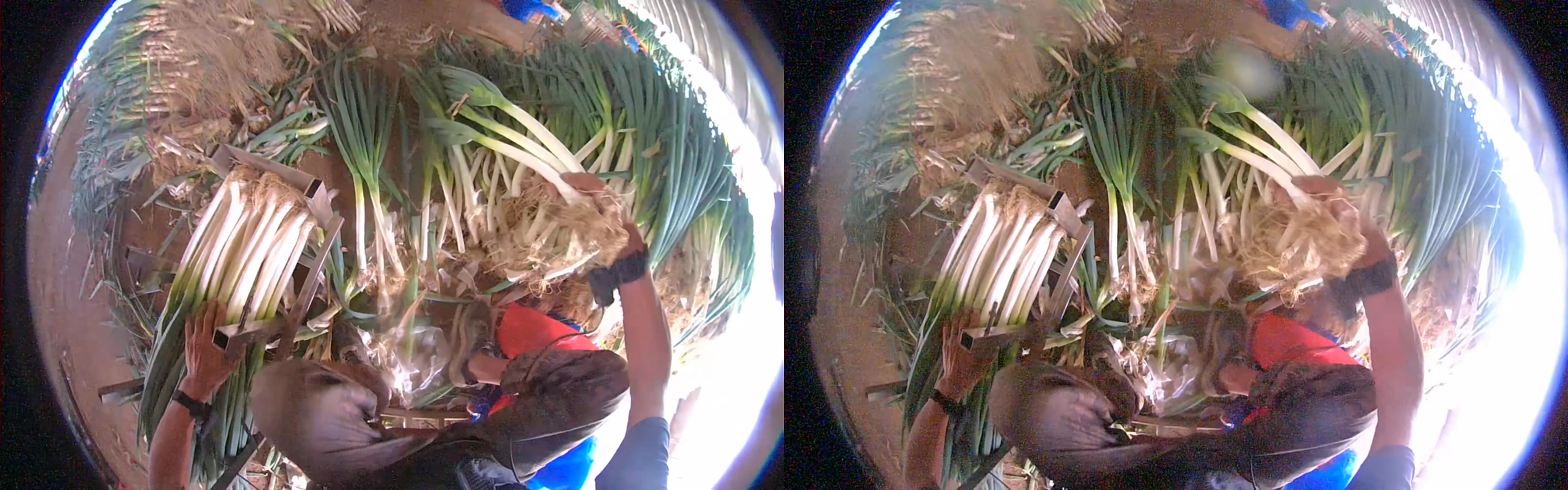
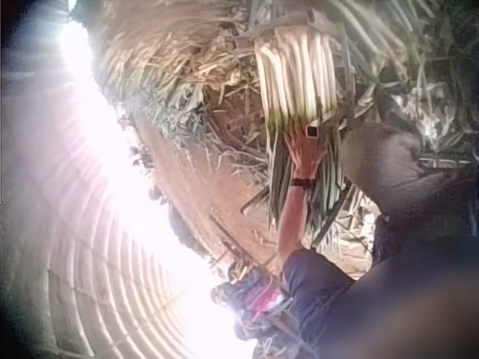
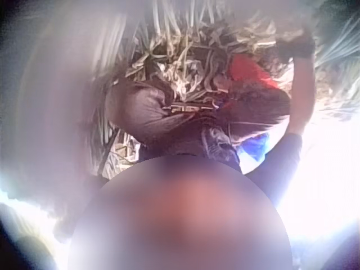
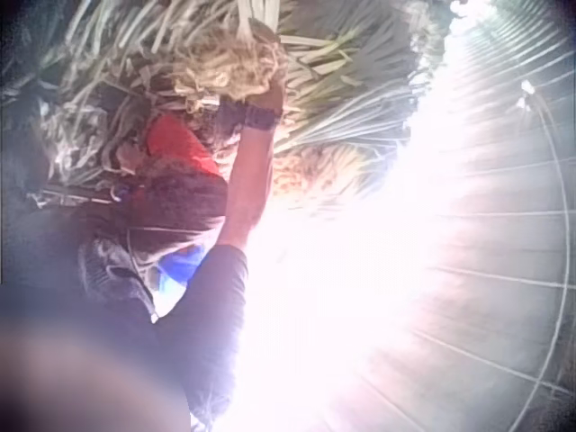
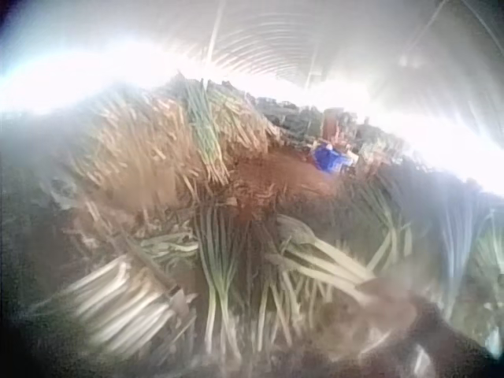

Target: The person sits on the ground and uses a handheld knife to trim the roots and lower stems of green onions. The trimmed onions are placed into a metal rack, and the discarded root ends are left on the ground.

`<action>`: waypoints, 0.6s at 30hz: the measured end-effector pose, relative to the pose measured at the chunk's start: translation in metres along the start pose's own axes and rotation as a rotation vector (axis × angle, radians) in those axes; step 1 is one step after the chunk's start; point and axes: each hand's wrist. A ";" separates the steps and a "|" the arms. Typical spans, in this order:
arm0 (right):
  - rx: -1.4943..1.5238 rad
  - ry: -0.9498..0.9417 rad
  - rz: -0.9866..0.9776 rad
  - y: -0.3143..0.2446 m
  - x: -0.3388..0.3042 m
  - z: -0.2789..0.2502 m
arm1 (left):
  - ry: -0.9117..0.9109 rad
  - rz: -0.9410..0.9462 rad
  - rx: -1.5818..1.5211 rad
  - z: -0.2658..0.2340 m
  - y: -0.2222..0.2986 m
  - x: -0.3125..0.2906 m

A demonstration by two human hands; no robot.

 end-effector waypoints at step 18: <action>-0.150 -0.420 0.280 0.035 -0.239 0.149 | 0.194 0.324 -0.399 -0.163 0.234 -0.155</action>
Point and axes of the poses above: each hand's wrist, its own x-axis towards the middle knuckle, its own z-axis out of the palm, y = z × x, and after that the axes turned 3 degrees about -y, right-handed
